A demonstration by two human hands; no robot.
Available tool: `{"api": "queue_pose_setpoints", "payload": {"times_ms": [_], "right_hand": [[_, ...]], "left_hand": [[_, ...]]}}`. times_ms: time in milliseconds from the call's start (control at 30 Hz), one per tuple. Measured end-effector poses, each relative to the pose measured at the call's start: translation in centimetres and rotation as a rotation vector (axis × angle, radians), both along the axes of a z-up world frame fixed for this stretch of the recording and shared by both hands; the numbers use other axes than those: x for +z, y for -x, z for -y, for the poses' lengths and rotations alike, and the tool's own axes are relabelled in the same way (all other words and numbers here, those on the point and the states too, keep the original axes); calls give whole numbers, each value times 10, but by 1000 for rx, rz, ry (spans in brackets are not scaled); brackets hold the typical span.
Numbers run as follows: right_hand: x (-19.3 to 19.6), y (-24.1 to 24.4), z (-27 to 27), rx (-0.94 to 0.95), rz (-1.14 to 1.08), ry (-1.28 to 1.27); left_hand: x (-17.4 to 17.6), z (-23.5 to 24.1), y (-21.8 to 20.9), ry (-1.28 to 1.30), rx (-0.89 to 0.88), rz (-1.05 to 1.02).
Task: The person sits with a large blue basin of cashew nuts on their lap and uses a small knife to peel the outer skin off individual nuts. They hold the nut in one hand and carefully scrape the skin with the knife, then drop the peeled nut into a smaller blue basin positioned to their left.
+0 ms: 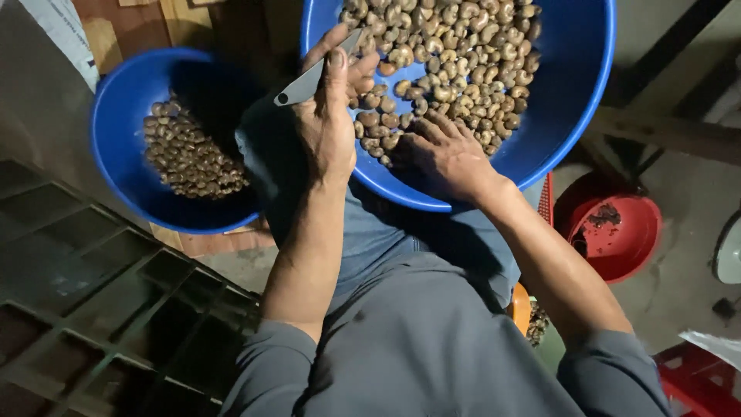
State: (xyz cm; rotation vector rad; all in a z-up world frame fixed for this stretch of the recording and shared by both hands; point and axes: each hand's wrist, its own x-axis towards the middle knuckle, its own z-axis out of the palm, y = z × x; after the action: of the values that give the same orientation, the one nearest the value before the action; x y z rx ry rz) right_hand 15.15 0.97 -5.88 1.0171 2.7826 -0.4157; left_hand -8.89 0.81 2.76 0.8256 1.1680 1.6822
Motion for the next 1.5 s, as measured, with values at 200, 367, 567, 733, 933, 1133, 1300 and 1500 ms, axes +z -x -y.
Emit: {"api": "queue_pose_setpoints", "payload": {"times_ms": [200,367,567,733,933,1133,1300,1500], "right_hand": [[26,33,-50,-173,-268,-215],[-18,62,-83,-317,-50,-178],[-48,76,-82,-328,-41,-254],[-34,67,-70,-306,-157,-310],[55,44,-47,-756,-866,682],[44,8,-7,-1086,-1452,839],[35,-8,13,-1175,-1525,830],[23,-13,17,-1120,-1532,810]], "left_hand": [[4,-1,-11,65,-8,-36],[-3,-3,-15,100,1,-59],[-8,-7,-19,101,-37,-54],[-11,-6,-21,84,-65,-115],[-13,-5,-26,68,-130,-143],[-29,-2,-50,56,-354,-409],[-41,2,-74,-126,-466,-345],[-25,6,-80,-229,-456,-405]]}}
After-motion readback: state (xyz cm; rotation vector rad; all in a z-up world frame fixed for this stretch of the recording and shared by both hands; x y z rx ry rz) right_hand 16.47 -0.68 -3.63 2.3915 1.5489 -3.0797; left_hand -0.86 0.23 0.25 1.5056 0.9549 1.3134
